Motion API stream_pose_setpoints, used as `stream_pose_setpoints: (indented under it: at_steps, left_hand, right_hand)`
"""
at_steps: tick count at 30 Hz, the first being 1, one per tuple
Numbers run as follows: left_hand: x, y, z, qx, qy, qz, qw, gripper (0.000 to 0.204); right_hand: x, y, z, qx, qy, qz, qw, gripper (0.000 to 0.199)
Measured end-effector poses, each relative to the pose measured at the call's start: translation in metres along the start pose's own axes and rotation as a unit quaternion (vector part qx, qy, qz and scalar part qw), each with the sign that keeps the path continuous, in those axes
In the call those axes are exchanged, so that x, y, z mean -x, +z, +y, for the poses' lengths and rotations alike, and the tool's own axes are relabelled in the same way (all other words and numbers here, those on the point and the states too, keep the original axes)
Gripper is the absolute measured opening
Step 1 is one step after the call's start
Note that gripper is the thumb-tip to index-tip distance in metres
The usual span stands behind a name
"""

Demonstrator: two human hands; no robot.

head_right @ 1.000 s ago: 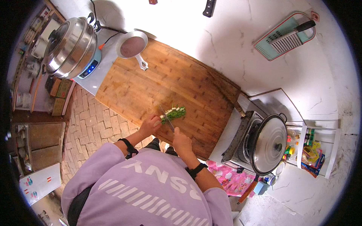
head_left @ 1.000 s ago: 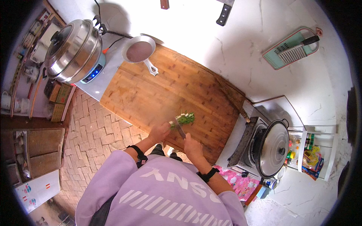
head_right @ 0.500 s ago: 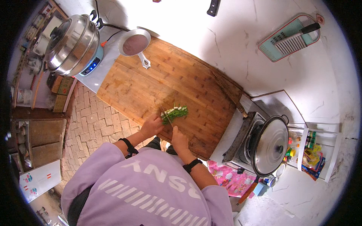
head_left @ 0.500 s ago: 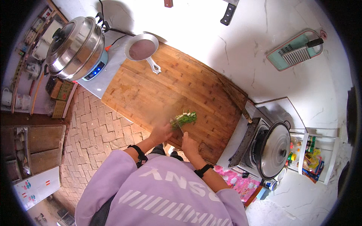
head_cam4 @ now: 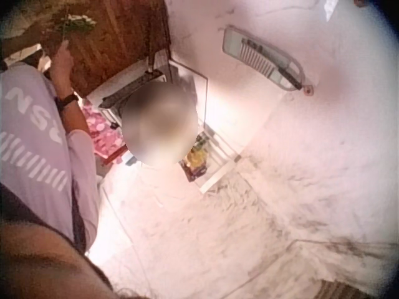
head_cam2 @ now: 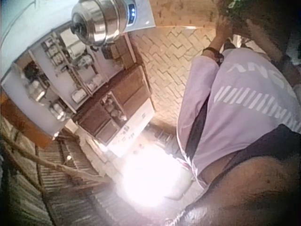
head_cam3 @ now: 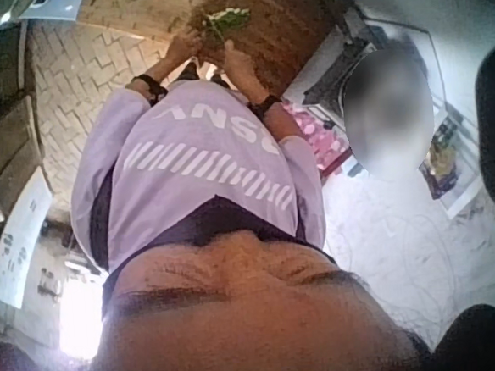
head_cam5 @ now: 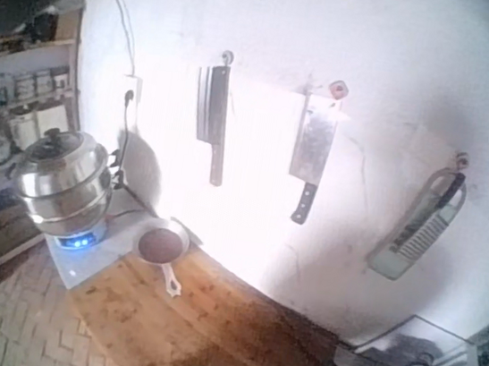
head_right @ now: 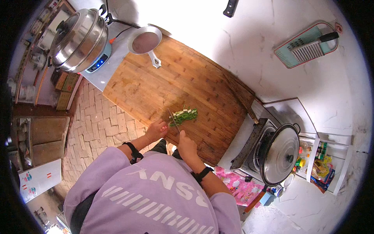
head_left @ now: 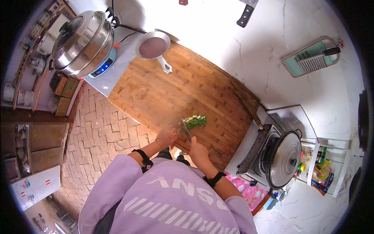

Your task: The person washes green onions under a tap, then moves to a cutting board and chops them with a knife. They then use a ladle to transfer chopped cabbage from a large bowl into a smaller bowl.

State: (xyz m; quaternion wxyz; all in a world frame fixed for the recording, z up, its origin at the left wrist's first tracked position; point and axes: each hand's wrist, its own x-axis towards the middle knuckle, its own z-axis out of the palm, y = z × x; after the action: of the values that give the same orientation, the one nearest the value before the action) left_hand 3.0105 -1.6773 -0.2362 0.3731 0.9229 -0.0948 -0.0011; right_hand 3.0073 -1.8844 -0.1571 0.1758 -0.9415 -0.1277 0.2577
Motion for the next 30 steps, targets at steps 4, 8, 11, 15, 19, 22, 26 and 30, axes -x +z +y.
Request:
stream_pose_setpoints:
  at_steps: [4,8,11,15,19,22,26,30]
  left_hand:
    - [0.004,-0.001,-0.004,0.022,0.003,-0.018,1.0,0.011]
    - [0.001,0.009,-0.004,0.005,0.001,-0.018,1.0,0.011]
    - [-0.002,0.014,0.0,-0.024,-0.007,-0.034,0.999,0.011]
    - [0.003,0.0,0.0,-0.01,-0.074,-0.054,0.996,0.013]
    - [0.014,-0.016,-0.001,0.021,-0.088,-0.018,0.996,0.016]
    - [0.022,-0.02,-0.001,0.033,-0.077,-0.006,0.996,0.019]
    - [0.031,-0.022,0.004,0.043,-0.116,-0.026,0.992,0.02]
    - [0.032,-0.024,0.004,0.042,-0.07,-0.001,0.997,0.02]
  right_hand:
    - [-0.005,0.032,0.003,0.039,-0.015,0.038,0.998,0.021]
    - [-0.005,0.05,0.01,0.053,-0.034,0.072,0.995,0.022]
    - [-0.008,0.039,0.019,-0.017,-0.022,0.075,0.997,0.02]
    - [-0.002,0.013,0.022,-0.066,-0.013,0.101,0.993,0.015]
    - [0.006,0.0,0.015,-0.04,-0.021,0.034,0.998,0.016]
    - [0.009,0.004,0.01,-0.02,-0.021,0.003,1.0,0.017]
    - [0.009,0.021,0.01,0.009,-0.024,0.018,1.0,0.028]
    - [0.007,0.032,0.019,-0.036,-0.01,0.03,0.999,0.026]
